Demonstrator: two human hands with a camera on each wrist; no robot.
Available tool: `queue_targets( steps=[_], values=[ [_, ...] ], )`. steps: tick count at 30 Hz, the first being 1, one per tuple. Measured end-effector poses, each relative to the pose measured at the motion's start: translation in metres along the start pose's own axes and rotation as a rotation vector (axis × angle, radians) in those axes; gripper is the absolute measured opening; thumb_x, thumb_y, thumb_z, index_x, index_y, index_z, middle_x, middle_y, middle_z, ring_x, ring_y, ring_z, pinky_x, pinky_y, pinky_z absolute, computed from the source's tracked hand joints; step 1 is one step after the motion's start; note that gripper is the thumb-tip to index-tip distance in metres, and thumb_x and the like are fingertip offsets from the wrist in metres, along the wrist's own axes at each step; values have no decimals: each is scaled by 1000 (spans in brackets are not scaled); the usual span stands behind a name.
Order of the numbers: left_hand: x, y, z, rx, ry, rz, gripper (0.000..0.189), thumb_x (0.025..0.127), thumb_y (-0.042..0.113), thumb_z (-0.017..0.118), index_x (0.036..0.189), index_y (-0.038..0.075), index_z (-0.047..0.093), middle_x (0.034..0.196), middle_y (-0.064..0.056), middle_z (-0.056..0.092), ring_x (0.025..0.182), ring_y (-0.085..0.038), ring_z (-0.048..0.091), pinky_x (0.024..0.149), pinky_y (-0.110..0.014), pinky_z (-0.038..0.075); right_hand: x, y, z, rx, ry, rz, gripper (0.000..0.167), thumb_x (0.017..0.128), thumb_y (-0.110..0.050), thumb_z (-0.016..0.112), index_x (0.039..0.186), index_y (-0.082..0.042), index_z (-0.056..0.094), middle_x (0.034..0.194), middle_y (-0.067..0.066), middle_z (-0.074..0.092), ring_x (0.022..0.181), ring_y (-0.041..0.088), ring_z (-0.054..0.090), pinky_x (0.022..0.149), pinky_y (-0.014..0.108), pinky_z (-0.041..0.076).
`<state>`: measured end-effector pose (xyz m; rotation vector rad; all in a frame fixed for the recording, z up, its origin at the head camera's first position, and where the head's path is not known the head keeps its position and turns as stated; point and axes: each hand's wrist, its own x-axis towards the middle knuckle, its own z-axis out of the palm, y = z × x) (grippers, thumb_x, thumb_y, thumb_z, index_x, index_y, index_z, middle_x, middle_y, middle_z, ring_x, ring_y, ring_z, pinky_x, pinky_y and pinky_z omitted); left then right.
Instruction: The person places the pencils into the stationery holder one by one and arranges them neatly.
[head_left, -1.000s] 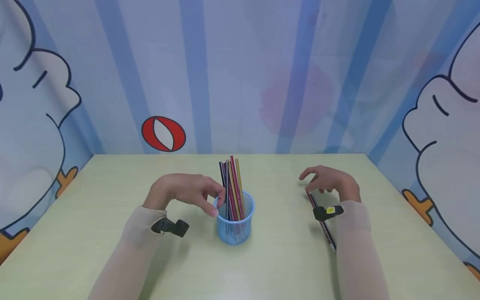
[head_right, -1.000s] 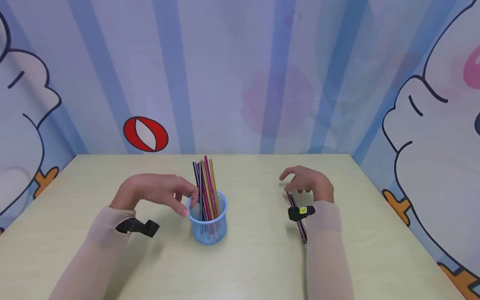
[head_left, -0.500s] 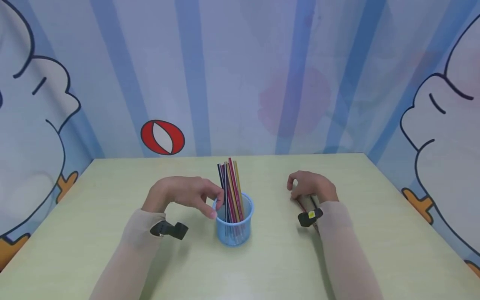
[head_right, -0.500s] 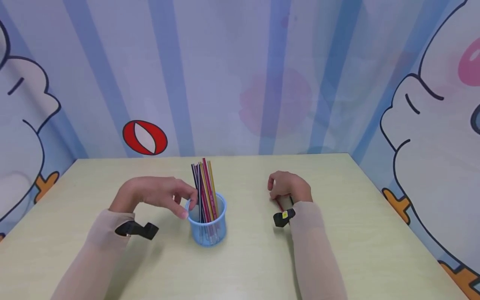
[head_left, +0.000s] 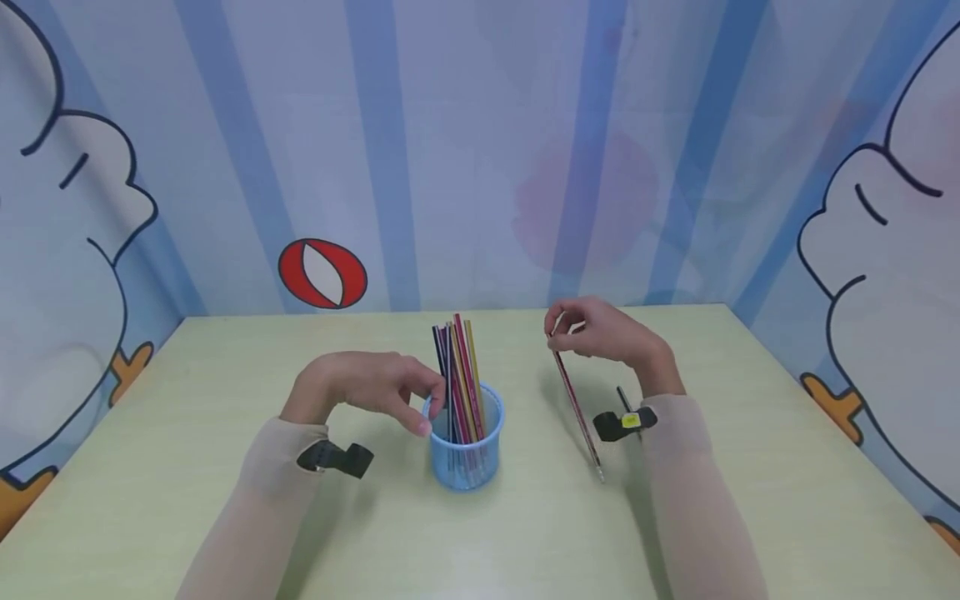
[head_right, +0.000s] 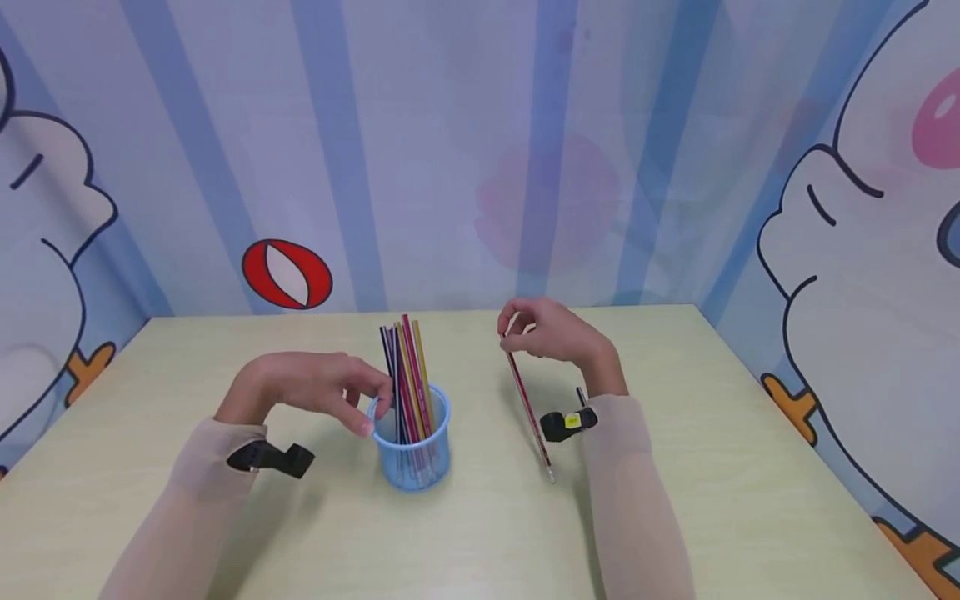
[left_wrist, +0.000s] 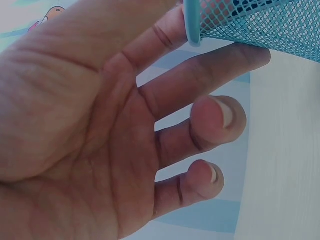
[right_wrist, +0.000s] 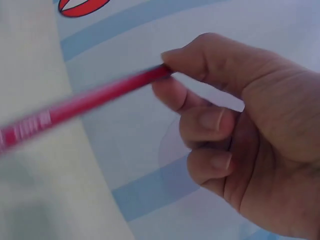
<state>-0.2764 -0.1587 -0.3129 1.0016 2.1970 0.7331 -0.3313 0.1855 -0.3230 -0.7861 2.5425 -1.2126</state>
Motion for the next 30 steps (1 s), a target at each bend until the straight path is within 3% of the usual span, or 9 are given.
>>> queue_targets(
  steps=[6, 10, 16, 19, 23, 27, 30],
  values=[
    [-1, -1, 1, 5, -4, 14, 17, 89, 22, 76, 95, 15, 62, 87, 3, 55, 70, -15, 49, 67, -30, 38, -7, -20, -7, 85, 163, -133, 14, 95, -15, 68, 103, -6, 59, 98, 13, 61, 70, 24, 52, 59, 32, 43],
    [0, -2, 0, 17, 0, 13, 17, 89, 22, 77, 95, 16, 62, 85, 4, 54, 67, -13, 48, 66, -30, 38, -14, -34, -11, 175, 291, -235, 13, 97, -12, 65, 104, -5, 58, 97, 12, 59, 61, 22, 48, 54, 30, 40],
    [1, -2, 0, 5, -1, -1, 17, 89, 23, 77, 96, 16, 62, 90, 3, 58, 76, -14, 50, 69, -31, 39, -24, -52, -12, 366, 462, -391, 10, 95, -5, 64, 104, -6, 59, 95, 11, 58, 52, 19, 43, 49, 24, 37],
    [2, -1, 0, 0, -5, -4, 18, 89, 24, 77, 96, 15, 62, 90, 3, 58, 75, -15, 50, 69, -31, 38, -23, -59, -7, 395, 513, -439, 10, 95, -4, 64, 104, -7, 60, 97, 11, 59, 50, 17, 44, 47, 23, 36],
    [2, -1, 0, 3, -4, -12, 20, 89, 25, 77, 97, 13, 62, 89, 2, 57, 74, -15, 50, 68, -31, 38, -15, -67, 6, 323, 482, -424, 12, 95, -7, 65, 106, -7, 60, 98, 11, 61, 51, 19, 48, 48, 23, 39],
    [1, 1, 0, 5, -1, -16, 21, 90, 25, 76, 97, 12, 62, 90, 1, 57, 76, -16, 51, 70, -31, 39, -2, -73, 23, 198, 379, -394, 12, 95, -8, 66, 105, -5, 61, 99, 9, 62, 72, 20, 62, 62, 28, 50],
    [1, 1, 0, 4, -1, -9, 18, 91, 23, 75, 97, 12, 63, 93, 1, 59, 78, -17, 53, 71, -32, 41, 7, -74, 36, 86, 295, -398, 10, 94, -7, 67, 103, -6, 63, 99, 6, 63, 90, 18, 64, 76, 33, 54]
  ],
)
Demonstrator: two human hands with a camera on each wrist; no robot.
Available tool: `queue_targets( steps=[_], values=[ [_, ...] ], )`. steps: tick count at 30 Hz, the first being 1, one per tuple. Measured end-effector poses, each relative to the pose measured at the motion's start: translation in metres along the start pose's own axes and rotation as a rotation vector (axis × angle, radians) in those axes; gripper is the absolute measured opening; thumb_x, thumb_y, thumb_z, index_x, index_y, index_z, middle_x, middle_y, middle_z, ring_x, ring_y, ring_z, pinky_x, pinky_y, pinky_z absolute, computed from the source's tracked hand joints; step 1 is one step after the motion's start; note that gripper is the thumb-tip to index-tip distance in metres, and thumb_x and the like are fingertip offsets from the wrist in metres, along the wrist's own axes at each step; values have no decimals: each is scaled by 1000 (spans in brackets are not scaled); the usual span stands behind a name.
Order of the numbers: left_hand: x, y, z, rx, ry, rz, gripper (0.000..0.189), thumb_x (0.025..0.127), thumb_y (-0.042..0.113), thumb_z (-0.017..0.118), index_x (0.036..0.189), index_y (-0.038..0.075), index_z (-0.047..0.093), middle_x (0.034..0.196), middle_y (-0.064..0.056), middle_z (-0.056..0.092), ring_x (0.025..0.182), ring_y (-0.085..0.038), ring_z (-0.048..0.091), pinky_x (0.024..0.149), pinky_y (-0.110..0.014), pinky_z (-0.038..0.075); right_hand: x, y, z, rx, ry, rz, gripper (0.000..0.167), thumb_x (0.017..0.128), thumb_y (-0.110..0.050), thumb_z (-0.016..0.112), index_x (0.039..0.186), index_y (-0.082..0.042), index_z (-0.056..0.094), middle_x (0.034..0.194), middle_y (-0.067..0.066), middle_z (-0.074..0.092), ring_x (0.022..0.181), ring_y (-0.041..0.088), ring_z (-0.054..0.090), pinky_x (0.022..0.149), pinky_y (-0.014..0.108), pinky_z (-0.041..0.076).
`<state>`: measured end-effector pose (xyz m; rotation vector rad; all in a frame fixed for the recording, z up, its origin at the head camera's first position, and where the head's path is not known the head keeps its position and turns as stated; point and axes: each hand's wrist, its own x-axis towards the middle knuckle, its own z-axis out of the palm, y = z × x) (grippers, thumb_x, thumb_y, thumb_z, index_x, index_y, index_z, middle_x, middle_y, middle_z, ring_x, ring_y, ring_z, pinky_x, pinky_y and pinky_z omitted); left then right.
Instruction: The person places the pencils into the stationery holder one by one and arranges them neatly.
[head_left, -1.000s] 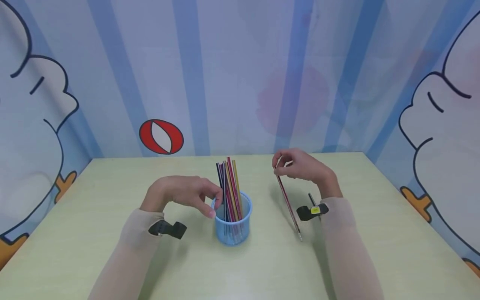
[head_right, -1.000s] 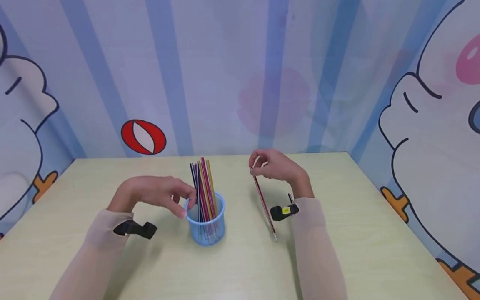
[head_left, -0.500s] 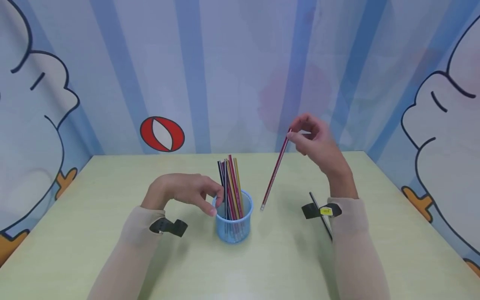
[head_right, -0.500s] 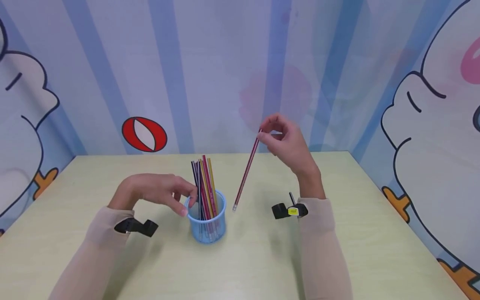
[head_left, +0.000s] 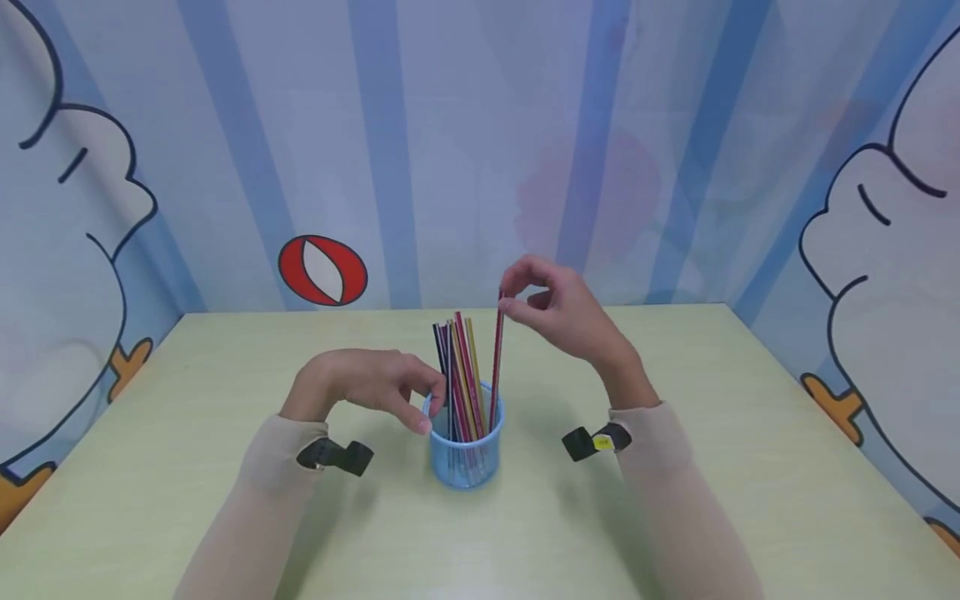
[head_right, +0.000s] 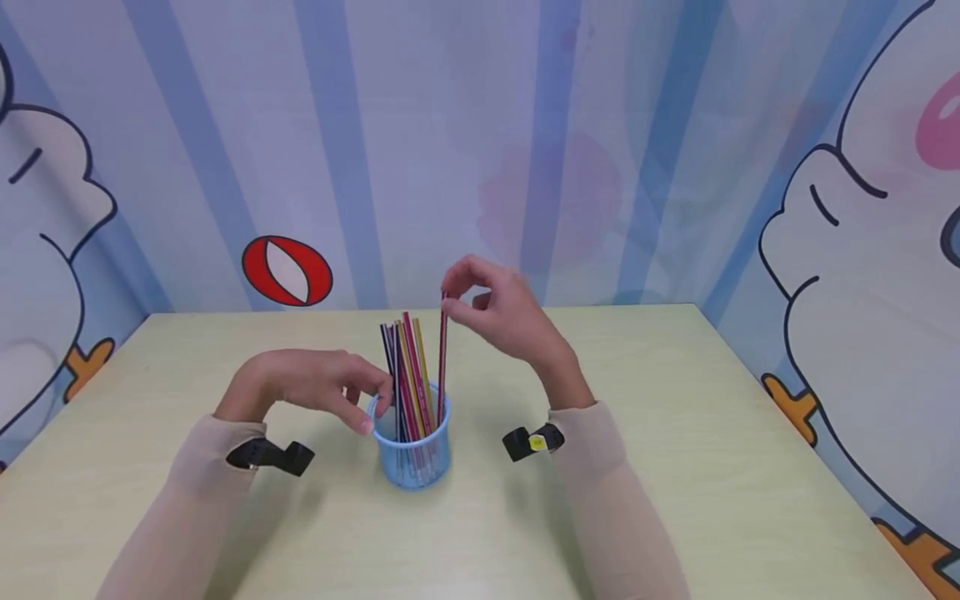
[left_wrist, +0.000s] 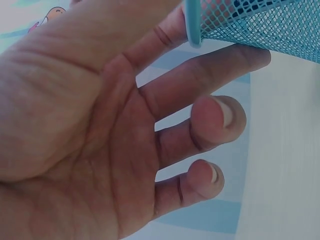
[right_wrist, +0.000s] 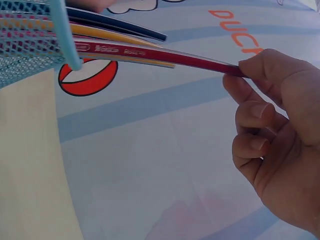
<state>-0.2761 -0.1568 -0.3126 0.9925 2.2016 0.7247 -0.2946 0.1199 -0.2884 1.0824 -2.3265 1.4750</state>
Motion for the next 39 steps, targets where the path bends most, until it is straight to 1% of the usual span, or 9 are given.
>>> queue_targets(
  steps=[2, 6, 11, 15, 22, 29, 32, 36, 39],
  values=[
    [0, -1, 0, 1, -1, 4, 15, 92, 21, 74, 97, 12, 63, 95, 2, 60, 80, -17, 54, 73, -32, 42, 2, 3, 10, -48, -68, -4, 9, 94, -8, 67, 103, -7, 64, 98, 4, 64, 92, 17, 62, 78, 35, 54],
    [1, -2, 2, -7, -4, 21, 13, 92, 19, 73, 98, 12, 64, 97, 2, 62, 83, -18, 54, 74, -32, 44, 4, 9, 22, -105, -176, 28, 15, 95, -8, 66, 110, -10, 64, 97, 2, 66, 85, 16, 63, 70, 34, 53],
    [0, -2, 3, -13, -11, 69, 18, 92, 20, 74, 106, 13, 65, 106, 2, 63, 97, -19, 56, 81, -35, 48, 2, 15, 21, -151, -248, 112, 29, 98, -12, 63, 126, -18, 60, 100, 4, 68, 77, 18, 65, 66, 36, 52],
    [1, 0, 2, -16, -17, 90, 24, 92, 21, 74, 113, 12, 65, 118, -1, 63, 108, -20, 56, 86, -36, 50, 0, 19, 9, -165, -264, 180, 31, 100, -17, 62, 131, -22, 58, 104, 7, 67, 74, 22, 64, 66, 38, 51],
    [1, 4, 0, 41, -27, 92, 30, 92, 23, 73, 120, 17, 64, 123, 2, 64, 101, -18, 60, 79, -34, 50, -10, 30, -25, -186, -362, 303, 30, 100, -15, 60, 130, -16, 58, 102, 7, 68, 71, 37, 59, 66, 40, 50],
    [-3, 8, 0, 114, -10, 37, 40, 92, 29, 74, 131, 28, 64, 128, 8, 59, 91, -19, 60, 83, -37, 49, -25, 56, -54, -190, -439, 460, 34, 101, -14, 59, 135, -14, 58, 105, 8, 68, 69, 29, 59, 63, 36, 47],
    [-4, 7, 0, 114, 1, 18, 42, 92, 31, 74, 132, 31, 63, 127, 9, 59, 90, -22, 59, 82, -38, 48, -35, 71, -66, -187, -446, 520, 36, 101, -16, 59, 136, -16, 58, 109, 13, 66, 74, 35, 59, 61, 35, 44],
    [-4, 6, 0, 94, -1, 17, 40, 91, 30, 74, 130, 28, 64, 126, 6, 61, 81, -25, 59, 78, -37, 47, -51, 90, -81, -205, -457, 607, 40, 101, -18, 60, 140, -15, 55, 114, 20, 62, 80, 39, 58, 64, 38, 44],
    [-3, 5, 1, 63, -17, 28, 36, 91, 27, 74, 126, 24, 65, 126, 2, 62, 74, -23, 57, 75, -35, 46, -61, 100, -90, -212, -469, 697, 43, 100, -17, 60, 142, -12, 52, 113, 19, 60, 75, 32, 55, 62, 37, 41]
  ],
)
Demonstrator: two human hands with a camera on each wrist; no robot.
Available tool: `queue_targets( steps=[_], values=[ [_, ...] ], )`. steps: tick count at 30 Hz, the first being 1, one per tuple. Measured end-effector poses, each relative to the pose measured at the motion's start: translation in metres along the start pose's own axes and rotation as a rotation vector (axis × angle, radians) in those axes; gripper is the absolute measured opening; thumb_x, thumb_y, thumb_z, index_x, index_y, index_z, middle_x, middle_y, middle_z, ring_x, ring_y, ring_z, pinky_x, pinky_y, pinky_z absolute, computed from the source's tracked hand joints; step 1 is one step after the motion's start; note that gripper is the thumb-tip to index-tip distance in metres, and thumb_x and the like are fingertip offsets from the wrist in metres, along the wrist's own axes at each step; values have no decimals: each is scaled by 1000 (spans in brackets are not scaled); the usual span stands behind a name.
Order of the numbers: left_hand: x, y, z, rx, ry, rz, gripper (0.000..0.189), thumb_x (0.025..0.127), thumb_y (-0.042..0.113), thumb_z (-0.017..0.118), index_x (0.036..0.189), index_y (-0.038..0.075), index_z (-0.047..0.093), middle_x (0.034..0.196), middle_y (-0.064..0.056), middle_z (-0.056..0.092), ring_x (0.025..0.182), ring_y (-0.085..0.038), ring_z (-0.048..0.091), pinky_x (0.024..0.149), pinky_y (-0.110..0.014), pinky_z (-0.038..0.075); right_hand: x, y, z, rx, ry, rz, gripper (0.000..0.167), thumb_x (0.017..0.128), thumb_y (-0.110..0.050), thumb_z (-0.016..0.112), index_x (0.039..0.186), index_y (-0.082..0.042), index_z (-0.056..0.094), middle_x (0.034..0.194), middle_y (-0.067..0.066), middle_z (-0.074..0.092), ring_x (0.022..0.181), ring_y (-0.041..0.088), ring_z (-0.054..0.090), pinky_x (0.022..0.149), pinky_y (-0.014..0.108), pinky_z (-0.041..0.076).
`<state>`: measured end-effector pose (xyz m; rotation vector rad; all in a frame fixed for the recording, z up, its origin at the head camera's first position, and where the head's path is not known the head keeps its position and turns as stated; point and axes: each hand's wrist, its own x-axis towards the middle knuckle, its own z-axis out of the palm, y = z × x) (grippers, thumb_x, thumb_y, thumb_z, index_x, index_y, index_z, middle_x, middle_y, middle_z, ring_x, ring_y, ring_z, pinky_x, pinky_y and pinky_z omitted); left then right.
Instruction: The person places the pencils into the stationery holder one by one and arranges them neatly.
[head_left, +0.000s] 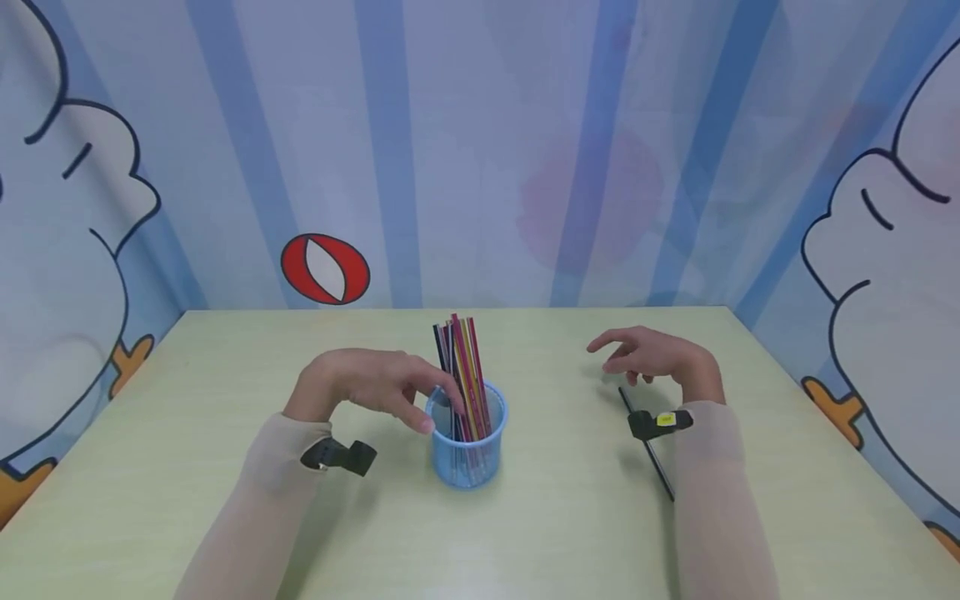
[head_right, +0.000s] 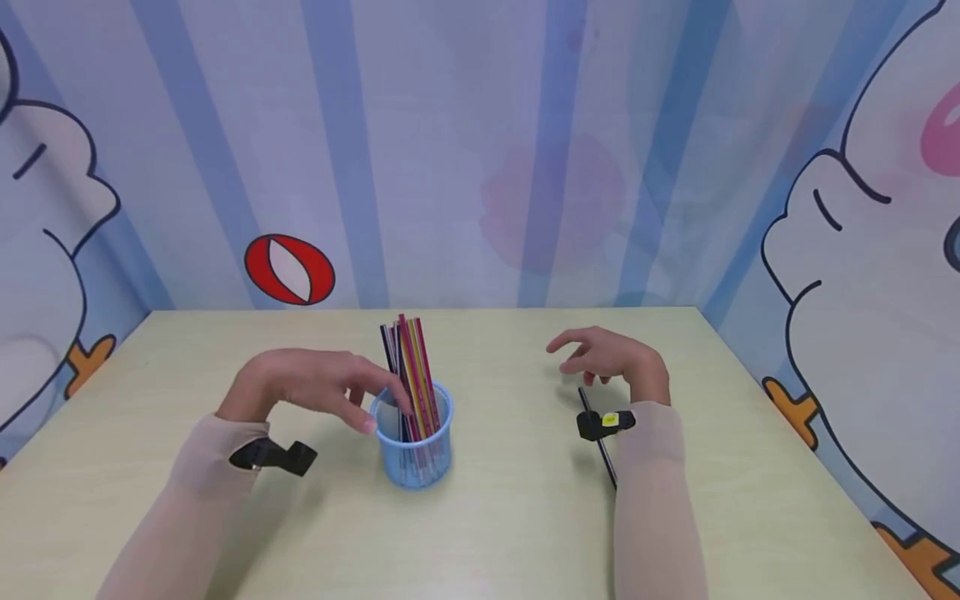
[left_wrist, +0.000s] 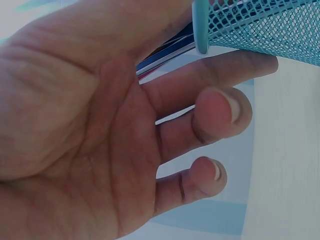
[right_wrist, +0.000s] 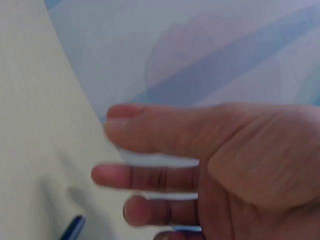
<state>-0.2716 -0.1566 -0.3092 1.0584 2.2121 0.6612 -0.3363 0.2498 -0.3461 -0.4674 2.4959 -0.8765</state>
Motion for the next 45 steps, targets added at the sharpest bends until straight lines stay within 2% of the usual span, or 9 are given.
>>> queue_targets(
  steps=[5, 9, 14, 18, 22, 26, 31, 38, 45],
  values=[
    [1, 1, 0, -49, -11, 9, 32, 92, 22, 74, 122, 20, 65, 124, 2, 62, 77, -16, 55, 75, -34, 44, -3, 14, 2, -10, -20, 146, 37, 96, -16, 62, 133, -11, 59, 95, 9, 57, 65, 20, 44, 57, 32, 31],
    [1, 1, 1, -73, -12, 7, 31, 91, 21, 74, 120, 18, 65, 122, 2, 63, 83, -17, 55, 75, -34, 44, -1, 12, 11, -58, -22, 230, 25, 92, -17, 67, 117, -15, 66, 79, 5, 52, 65, 18, 42, 58, 30, 32],
    [2, 0, 3, -86, -14, -3, 30, 91, 22, 74, 120, 18, 65, 121, 2, 63, 86, -17, 56, 75, -35, 44, 8, 0, 26, -88, -8, 283, 21, 89, -14, 70, 108, -13, 63, 72, 3, 52, 66, 18, 47, 62, 32, 38],
    [2, -2, 5, -89, -10, -7, 30, 91, 22, 75, 119, 19, 66, 123, 3, 62, 95, -19, 58, 77, -35, 45, 18, -12, 35, -101, -23, 268, 16, 88, -9, 70, 102, -9, 62, 68, 3, 53, 61, 17, 48, 58, 31, 36],
    [2, -2, 6, -87, -5, -13, 29, 91, 21, 75, 119, 19, 66, 125, 3, 62, 100, -20, 58, 78, -36, 46, 28, -21, 40, -120, -72, 178, 8, 89, -8, 68, 96, -9, 64, 71, 3, 56, 60, 17, 47, 57, 30, 35],
    [2, -3, 6, -86, -1, -18, 29, 91, 21, 75, 119, 19, 66, 125, 3, 61, 103, -19, 57, 81, -37, 47, 35, -30, 42, -80, -119, 44, 8, 90, -8, 65, 97, -7, 65, 70, 4, 56, 58, 18, 44, 59, 32, 36],
    [1, -3, 5, -12, 2, -5, 36, 92, 24, 74, 127, 23, 67, 126, 7, 61, 91, -18, 59, 81, -36, 49, 34, -47, 39, -34, -109, -129, 9, 93, -9, 64, 101, -5, 63, 64, 4, 50, 55, 19, 42, 57, 35, 35],
    [0, -1, 3, 42, 9, -20, 42, 91, 29, 75, 132, 28, 64, 127, 9, 60, 91, -16, 59, 83, -35, 49, 11, -81, 25, 36, 12, -314, 10, 95, -11, 64, 104, -9, 60, 74, 9, 56, 63, 21, 48, 61, 33, 42],
    [2, 0, 0, 3, -6, -12, 36, 92, 27, 74, 126, 17, 67, 128, 3, 63, 99, -17, 58, 80, -33, 49, -21, -99, 7, 193, 256, -496, 14, 98, -14, 64, 104, -4, 57, 92, 14, 55, 70, 23, 51, 61, 31, 44]
  ],
)
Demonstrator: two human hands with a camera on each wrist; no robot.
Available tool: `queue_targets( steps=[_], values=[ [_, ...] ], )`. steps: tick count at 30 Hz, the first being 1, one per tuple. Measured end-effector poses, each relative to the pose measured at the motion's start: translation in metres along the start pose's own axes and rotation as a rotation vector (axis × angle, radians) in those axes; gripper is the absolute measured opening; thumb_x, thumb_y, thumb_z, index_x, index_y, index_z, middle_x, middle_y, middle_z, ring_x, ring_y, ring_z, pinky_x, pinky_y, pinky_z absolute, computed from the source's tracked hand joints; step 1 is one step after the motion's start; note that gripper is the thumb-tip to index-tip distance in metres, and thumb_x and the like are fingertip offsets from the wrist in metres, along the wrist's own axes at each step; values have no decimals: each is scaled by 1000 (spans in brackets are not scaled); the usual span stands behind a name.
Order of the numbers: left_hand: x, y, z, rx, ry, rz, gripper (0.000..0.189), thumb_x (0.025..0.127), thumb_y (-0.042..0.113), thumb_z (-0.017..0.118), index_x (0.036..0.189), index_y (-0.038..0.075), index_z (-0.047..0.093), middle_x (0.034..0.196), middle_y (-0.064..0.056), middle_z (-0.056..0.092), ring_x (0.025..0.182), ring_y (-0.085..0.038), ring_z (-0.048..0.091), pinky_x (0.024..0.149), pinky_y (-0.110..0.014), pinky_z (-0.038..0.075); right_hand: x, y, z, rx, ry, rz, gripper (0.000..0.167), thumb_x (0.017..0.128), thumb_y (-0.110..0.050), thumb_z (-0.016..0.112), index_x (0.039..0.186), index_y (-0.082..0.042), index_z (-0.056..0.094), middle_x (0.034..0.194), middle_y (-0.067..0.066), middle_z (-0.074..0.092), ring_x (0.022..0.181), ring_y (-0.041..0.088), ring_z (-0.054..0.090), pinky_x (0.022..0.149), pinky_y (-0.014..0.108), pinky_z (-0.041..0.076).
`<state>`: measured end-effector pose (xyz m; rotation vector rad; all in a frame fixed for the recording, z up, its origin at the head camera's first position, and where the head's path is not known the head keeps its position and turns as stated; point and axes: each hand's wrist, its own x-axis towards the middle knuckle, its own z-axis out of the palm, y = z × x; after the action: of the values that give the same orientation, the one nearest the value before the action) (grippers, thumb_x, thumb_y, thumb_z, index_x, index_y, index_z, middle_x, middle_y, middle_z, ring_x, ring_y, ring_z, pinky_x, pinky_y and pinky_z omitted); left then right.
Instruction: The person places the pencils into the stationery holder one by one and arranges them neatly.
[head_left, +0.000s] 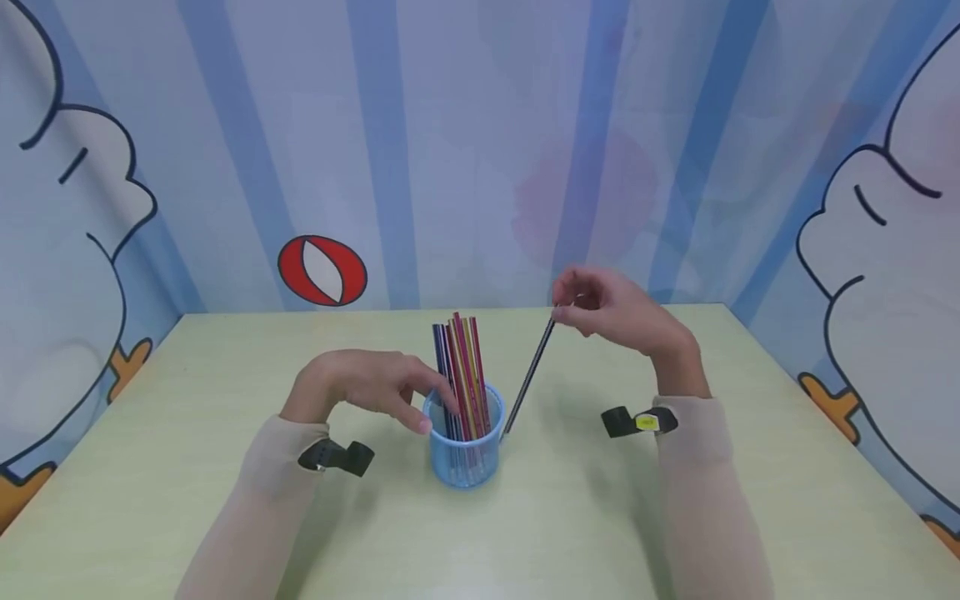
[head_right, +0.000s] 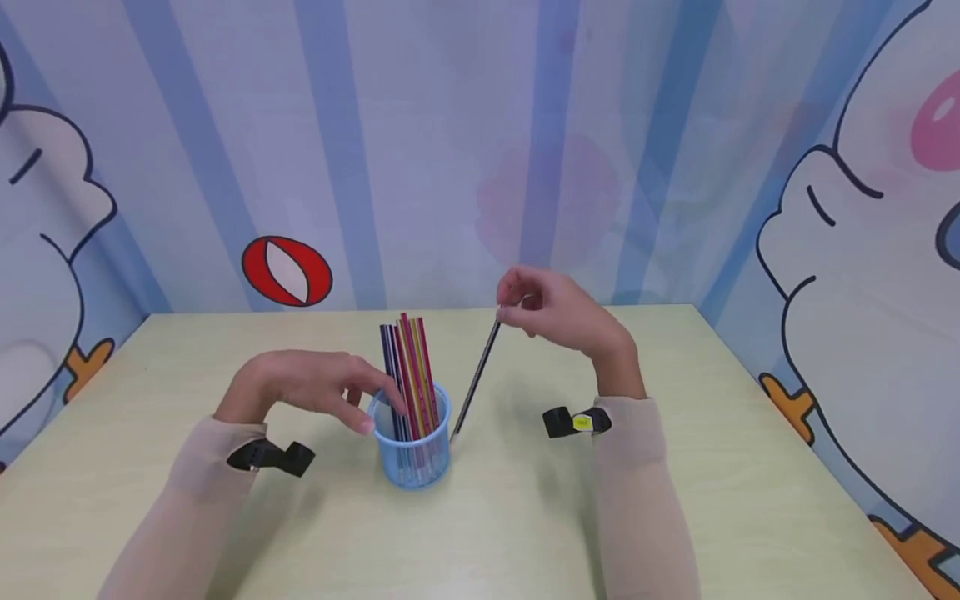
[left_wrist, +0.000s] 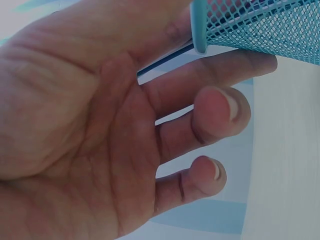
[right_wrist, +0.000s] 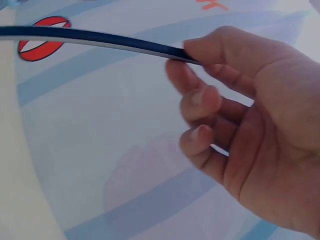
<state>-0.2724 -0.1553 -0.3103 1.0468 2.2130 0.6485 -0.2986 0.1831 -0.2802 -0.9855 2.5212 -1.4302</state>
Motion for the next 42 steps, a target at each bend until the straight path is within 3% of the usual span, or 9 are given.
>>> queue_targets(
  steps=[7, 10, 13, 18, 26, 31, 38, 42],
  values=[
    [1, 1, 1, -14, 6, -26, 34, 91, 25, 75, 124, 20, 68, 126, 7, 63, 101, -18, 58, 83, -35, 48, -20, -28, -11, 94, 390, -206, 10, 96, -7, 64, 105, -4, 59, 95, 11, 55, 61, 19, 50, 56, 26, 42],
    [0, 2, 1, -23, 11, -35, 32, 91, 24, 75, 123, 21, 68, 125, 7, 63, 103, -18, 58, 85, -35, 48, -19, -36, -6, 132, 474, -281, 11, 95, -5, 64, 106, -3, 61, 96, 12, 57, 58, 19, 50, 54, 24, 42],
    [-1, 1, 1, -25, 15, -44, 29, 91, 24, 75, 119, 19, 69, 121, 5, 64, 103, -18, 57, 86, -34, 49, -10, -39, 5, 138, 443, -306, 13, 95, -5, 64, 107, -1, 61, 96, 12, 59, 56, 20, 50, 52, 25, 42],
    [-2, 0, 1, -5, 8, -57, 23, 92, 26, 74, 114, 18, 73, 107, 4, 66, 92, -16, 56, 79, -33, 47, 9, -40, 32, 97, 280, -278, 13, 96, -7, 65, 107, -3, 61, 95, 10, 60, 55, 22, 49, 48, 26, 39],
    [0, -1, 1, -6, -2, -27, 16, 93, 24, 72, 108, 17, 74, 101, 7, 68, 84, -14, 56, 77, -31, 47, 34, -35, 80, -33, 100, -284, 6, 95, -9, 67, 101, -6, 65, 95, 4, 65, 85, 19, 64, 70, 31, 54],
    [1, 1, 1, 5, -1, -27, 15, 93, 25, 72, 105, 16, 74, 101, 7, 67, 86, -14, 56, 77, -31, 46, 38, -30, 95, -120, 52, -260, 7, 94, -8, 69, 100, -9, 67, 90, -1, 67, 81, 13, 62, 64, 30, 52],
    [3, 5, 1, 19, 3, -38, 13, 93, 27, 73, 102, 18, 72, 100, 6, 66, 90, -15, 56, 78, -32, 47, 39, -28, 98, -286, 57, -254, 10, 96, -13, 67, 106, -15, 69, 79, -4, 64, 54, 17, 48, 54, 28, 41],
    [3, 5, 1, 11, 4, -45, 12, 93, 27, 73, 101, 18, 72, 99, 6, 65, 89, -15, 56, 77, -32, 46, 38, -28, 96, -302, 18, -225, 16, 98, -15, 65, 112, -17, 71, 81, -4, 64, 58, 18, 52, 54, 29, 43]
  ],
)
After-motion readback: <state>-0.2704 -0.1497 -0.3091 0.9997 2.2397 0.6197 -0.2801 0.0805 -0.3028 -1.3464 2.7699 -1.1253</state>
